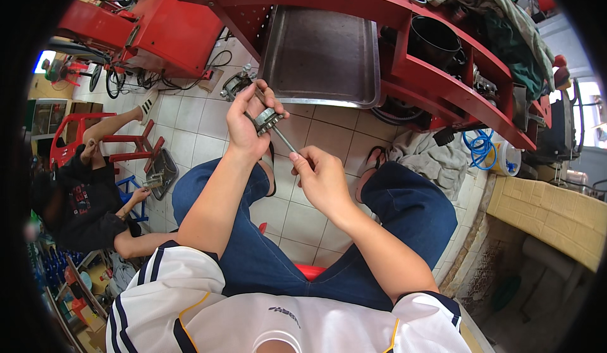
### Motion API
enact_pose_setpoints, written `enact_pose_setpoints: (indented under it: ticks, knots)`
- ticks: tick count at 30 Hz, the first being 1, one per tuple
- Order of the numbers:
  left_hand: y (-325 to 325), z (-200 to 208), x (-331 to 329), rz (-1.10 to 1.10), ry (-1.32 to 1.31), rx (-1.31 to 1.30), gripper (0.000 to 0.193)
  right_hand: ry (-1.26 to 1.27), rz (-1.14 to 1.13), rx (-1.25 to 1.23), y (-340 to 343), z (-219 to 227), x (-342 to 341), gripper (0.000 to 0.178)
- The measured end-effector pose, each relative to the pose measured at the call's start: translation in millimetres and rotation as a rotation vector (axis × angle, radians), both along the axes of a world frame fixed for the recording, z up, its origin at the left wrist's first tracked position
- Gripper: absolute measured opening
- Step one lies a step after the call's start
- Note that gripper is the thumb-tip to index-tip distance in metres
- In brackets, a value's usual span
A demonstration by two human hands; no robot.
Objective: The person sits on a low stool in a workshop and assembles a small mechanical component, likely a bearing or seal, by hand. They insert a small metal pin into the component and rotate it to check the fit, then use a screwdriver to tighten a screw on the assembly.
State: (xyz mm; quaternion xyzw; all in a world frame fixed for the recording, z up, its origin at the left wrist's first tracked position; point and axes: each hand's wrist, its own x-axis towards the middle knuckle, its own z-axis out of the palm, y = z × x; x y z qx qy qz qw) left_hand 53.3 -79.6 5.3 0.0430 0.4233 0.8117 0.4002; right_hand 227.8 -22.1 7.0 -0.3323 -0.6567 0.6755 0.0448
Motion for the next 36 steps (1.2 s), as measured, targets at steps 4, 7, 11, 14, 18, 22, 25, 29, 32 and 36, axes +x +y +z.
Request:
enact_pose_setpoints:
  ticks: [4, 7, 11, 14, 18, 22, 25, 29, 32, 36]
  knots:
    - [-0.8, 0.7, -0.8, -0.015, -0.006, 0.016, 0.027, 0.051, 0.044, -0.266, 4.5, 1.7, 0.5, 0.03]
    - [-1.5, 0.0, -2.4, -0.041, -0.019, 0.034, 0.027, 0.036, 0.13, -0.301, 7.5, 7.3, 1.2, 0.028]
    - [-1.7, 1.8, -4.7, -0.094, -0.041, 0.073, 0.026, 0.105, 0.088, -0.417, 5.9, 9.8, 1.6, 0.027]
    - [-2.2, 3.9, -4.5, -0.091, -0.027, 0.075, 0.026, 0.123, 0.001, -0.135, -0.1, 7.9, 0.1, 0.024]
    - [-2.5, 2.5, -3.6, -0.065, -0.018, 0.065, 0.026, 0.13, -0.045, 0.202, -4.6, -0.9, -0.1, 0.021]
    - [-0.7, 3.3, -1.9, -0.059, -0.011, 0.062, 0.026, 0.118, -0.05, -0.077, -1.7, -2.1, 1.7, 0.023]
    - [-1.4, 2.3, -2.6, -0.076, -0.014, 0.074, 0.026, 0.083, -0.026, -0.238, 2.1, 0.9, 1.4, 0.025]
    - [-0.6, 1.6, -0.2, -0.09, -0.029, 0.08, 0.026, 0.1, -0.051, -0.016, 1.1, 12.3, -2.0, 0.019]
    - [-0.7, 1.1, 0.5, -0.084, -0.03, 0.072, 0.025, 0.152, -0.068, 0.332, -2.7, -1.0, -0.2, 0.018]
    - [-0.3, 1.0, 3.1, -0.064, -0.024, 0.058, 0.025, 0.119, -0.114, 0.382, -3.0, 2.0, 0.4, 0.017]
